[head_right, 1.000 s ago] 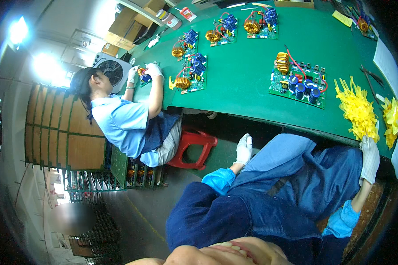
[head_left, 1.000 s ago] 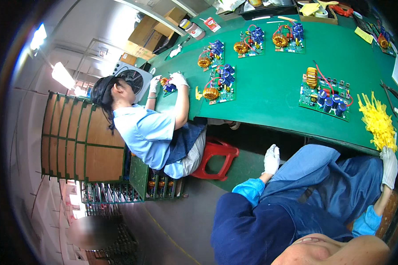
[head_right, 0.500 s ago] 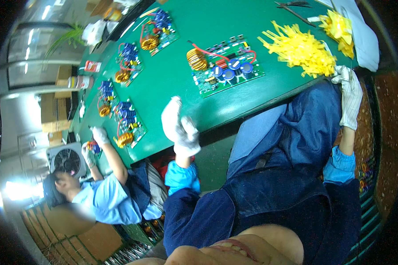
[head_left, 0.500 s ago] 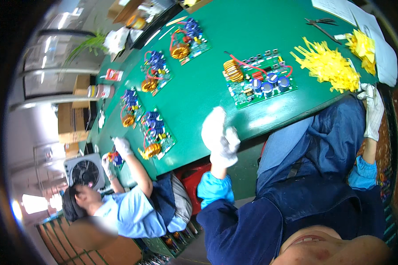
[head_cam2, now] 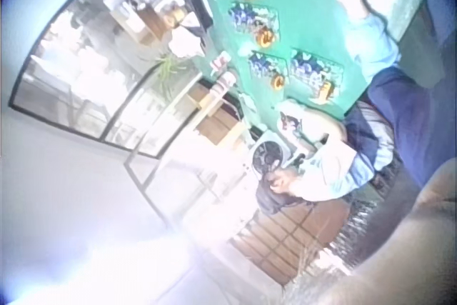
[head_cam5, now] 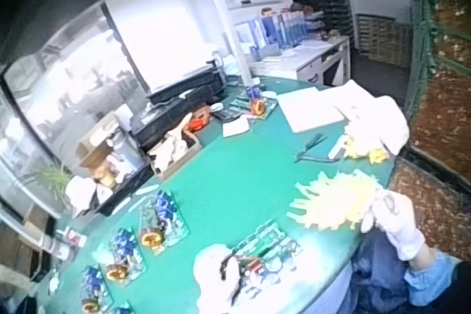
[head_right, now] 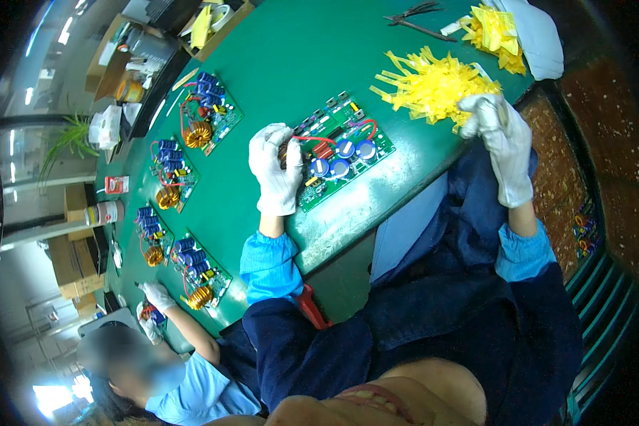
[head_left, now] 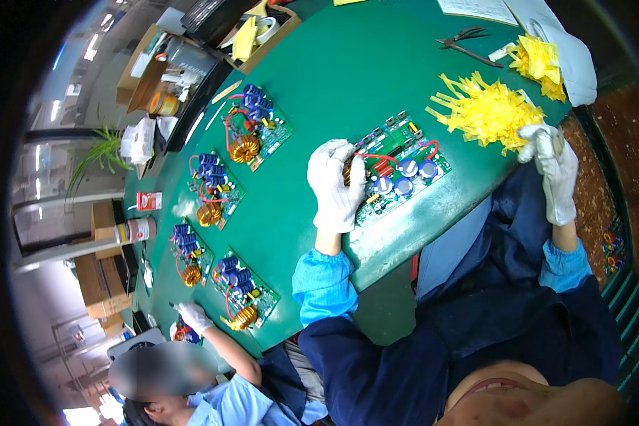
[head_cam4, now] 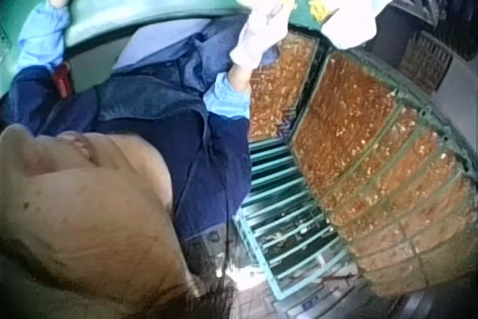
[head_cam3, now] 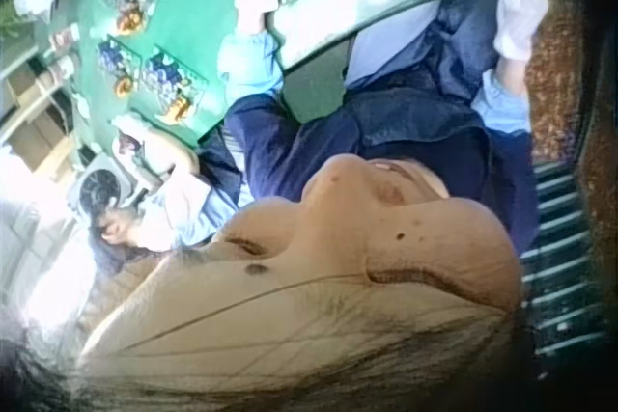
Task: Assembling and inspecting electronic circuit boards, including connecting wires and managing documentation.
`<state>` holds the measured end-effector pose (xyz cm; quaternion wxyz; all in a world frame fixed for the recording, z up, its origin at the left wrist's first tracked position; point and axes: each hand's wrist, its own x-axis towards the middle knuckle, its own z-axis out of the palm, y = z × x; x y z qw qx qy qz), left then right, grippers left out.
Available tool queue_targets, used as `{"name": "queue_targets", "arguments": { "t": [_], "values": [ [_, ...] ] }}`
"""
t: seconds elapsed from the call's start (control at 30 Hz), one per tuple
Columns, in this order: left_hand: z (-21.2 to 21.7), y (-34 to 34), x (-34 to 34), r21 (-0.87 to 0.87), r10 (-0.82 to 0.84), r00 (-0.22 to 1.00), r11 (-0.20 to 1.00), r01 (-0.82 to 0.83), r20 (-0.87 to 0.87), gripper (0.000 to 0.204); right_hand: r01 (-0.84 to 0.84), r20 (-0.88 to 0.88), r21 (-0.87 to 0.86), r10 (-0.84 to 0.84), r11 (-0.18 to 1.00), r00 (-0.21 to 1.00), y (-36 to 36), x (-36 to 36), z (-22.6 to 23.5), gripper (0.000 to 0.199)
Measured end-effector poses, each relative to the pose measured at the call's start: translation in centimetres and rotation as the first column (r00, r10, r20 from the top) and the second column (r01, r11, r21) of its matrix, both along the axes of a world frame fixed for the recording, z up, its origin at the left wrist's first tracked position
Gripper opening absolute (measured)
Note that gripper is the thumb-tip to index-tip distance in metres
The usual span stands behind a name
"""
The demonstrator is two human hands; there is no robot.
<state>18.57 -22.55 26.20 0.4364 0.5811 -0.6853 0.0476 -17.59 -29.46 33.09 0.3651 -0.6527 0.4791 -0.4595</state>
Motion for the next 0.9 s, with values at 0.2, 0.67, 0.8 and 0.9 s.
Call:
{"name": "queue_targets", "arguments": {
  "t": [0.2, 0.67, 0.8, 0.9],
  "values": [
    [-1.0, -1.0, -0.6, -0.055, 0.105, 0.982, 0.992, -0.115, -0.155, 0.040, -0.101, 0.180, 0.340, 0.040, 0.935, 0.983, -0.1, 4.7, -1.4, 0.041],
    [-1.5, -0.7, -0.5, 0.388, 0.321, 0.848, 0.909, -0.151, -0.422, 0.030, -0.482, 0.443, 0.410, 0.293, 0.774, 0.847, 1.4, 8.2, -7.7, 0.046],
    [2.8, -0.7, -4.0, 0.349, 0.200, 0.813, 0.937, 0.004, -0.546, 0.054, -0.438, 0.448, 0.432, 0.235, 0.788, 0.863, 1.3, 8.4, -7.4, 0.045],
    [4.5, -0.9, -6.7, 0.243, -0.016, 0.727, 0.937, 0.250, -0.686, 0.059, -0.521, 0.471, 0.393, 0.321, 0.758, 0.822, 0.6, 8.2, -5.0, 0.046]
  ]
}}
